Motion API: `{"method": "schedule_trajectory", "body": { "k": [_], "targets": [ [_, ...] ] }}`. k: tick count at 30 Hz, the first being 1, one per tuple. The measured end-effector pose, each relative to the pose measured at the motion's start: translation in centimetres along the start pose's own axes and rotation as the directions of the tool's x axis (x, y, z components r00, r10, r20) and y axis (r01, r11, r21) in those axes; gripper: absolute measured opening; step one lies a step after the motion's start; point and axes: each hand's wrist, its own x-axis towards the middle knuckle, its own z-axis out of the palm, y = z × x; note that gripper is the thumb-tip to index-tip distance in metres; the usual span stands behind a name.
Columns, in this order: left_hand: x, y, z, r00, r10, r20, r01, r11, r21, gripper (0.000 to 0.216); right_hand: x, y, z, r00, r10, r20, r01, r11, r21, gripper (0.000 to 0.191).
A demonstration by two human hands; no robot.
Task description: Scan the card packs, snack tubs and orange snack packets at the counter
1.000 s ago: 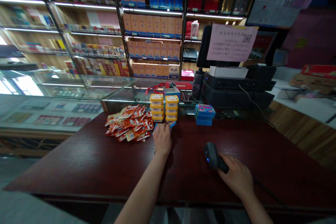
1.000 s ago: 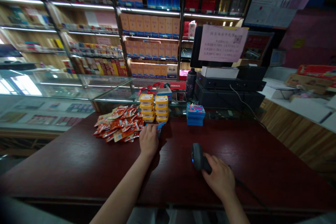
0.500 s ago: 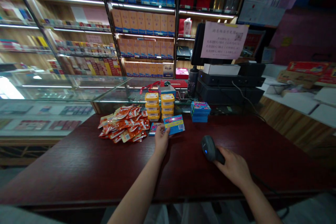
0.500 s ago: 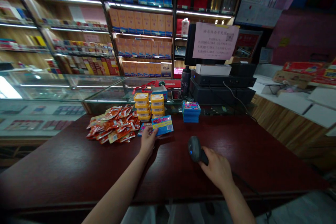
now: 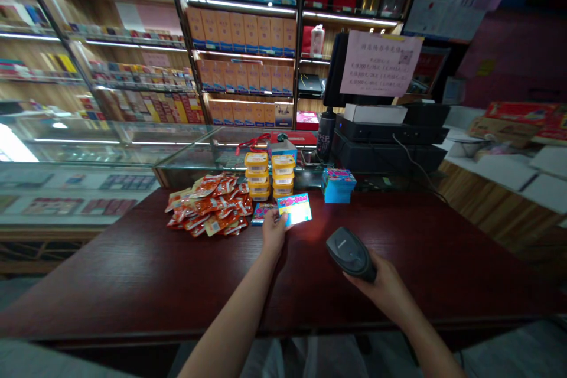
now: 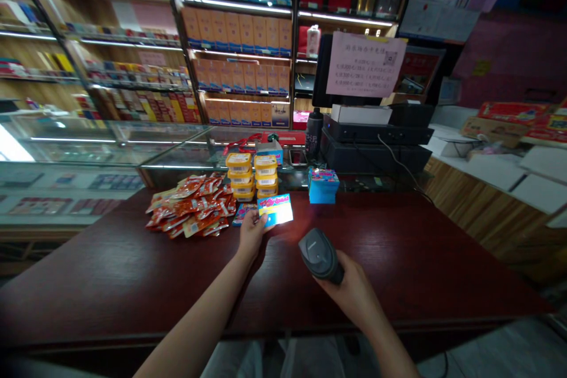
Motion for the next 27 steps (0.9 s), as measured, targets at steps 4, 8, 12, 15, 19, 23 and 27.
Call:
{"method": "schedule_trajectory", "body": {
  "k": [4, 8, 12, 15, 19, 23, 27],
  "targets": [
    [0.1, -0.3, -0.1, 1.000, 0.000, -0.003, 0.000, 1.000, 0.001, 0.042, -0.1, -0.5, 0.0, 1.000, -0.001, 0.020, 0.001, 0.999, 0.037, 0.039],
    [0.2, -0.1, -0.1, 1.000, -0.006, 0.002, 0.005, 1.000, 0.014, 0.040, -0.1, -0.6, 0.1, 0.999, -0.023, 0.046, 0.021, 0.999, 0.045, 0.039],
    [0.1, 0.1, 0.0, 1.000, -0.015, 0.003, 0.015, 1.000, 0.005, 0.041, -0.3, -0.3, -0.2, 0.999, 0.005, 0.035, -0.003, 0.999, -0.053, 0.040],
    [0.0, 0.2, 0.1, 0.999, -0.028, 0.019, 0.028, 0.999, -0.015, 0.041, -0.2, -0.1, -1.0, 0.999, 0.044, 0.027, -0.033, 0.952, -0.303, 0.036],
    [0.0, 0.4, 0.1, 0.998, -0.057, 0.033, 0.058, 0.997, -0.047, 0.044, 0.0, 0.5, -1.7, 0.999, 0.048, -0.013, -0.046, 0.796, -0.604, 0.029],
    [0.0, 0.8, 0.1, 0.995, -0.086, 0.046, 0.088, 0.995, -0.048, 0.049, 0.2, 2.2, -1.2, 0.993, -0.095, -0.075, 0.014, 0.703, -0.711, 0.032],
    [-0.4, 1.3, 0.3, 0.993, -0.095, 0.073, 0.098, 0.994, -0.044, 0.055, 0.2, 4.1, -0.5, 0.978, -0.184, -0.097, 0.058, 0.688, -0.723, 0.035]
  ]
}}
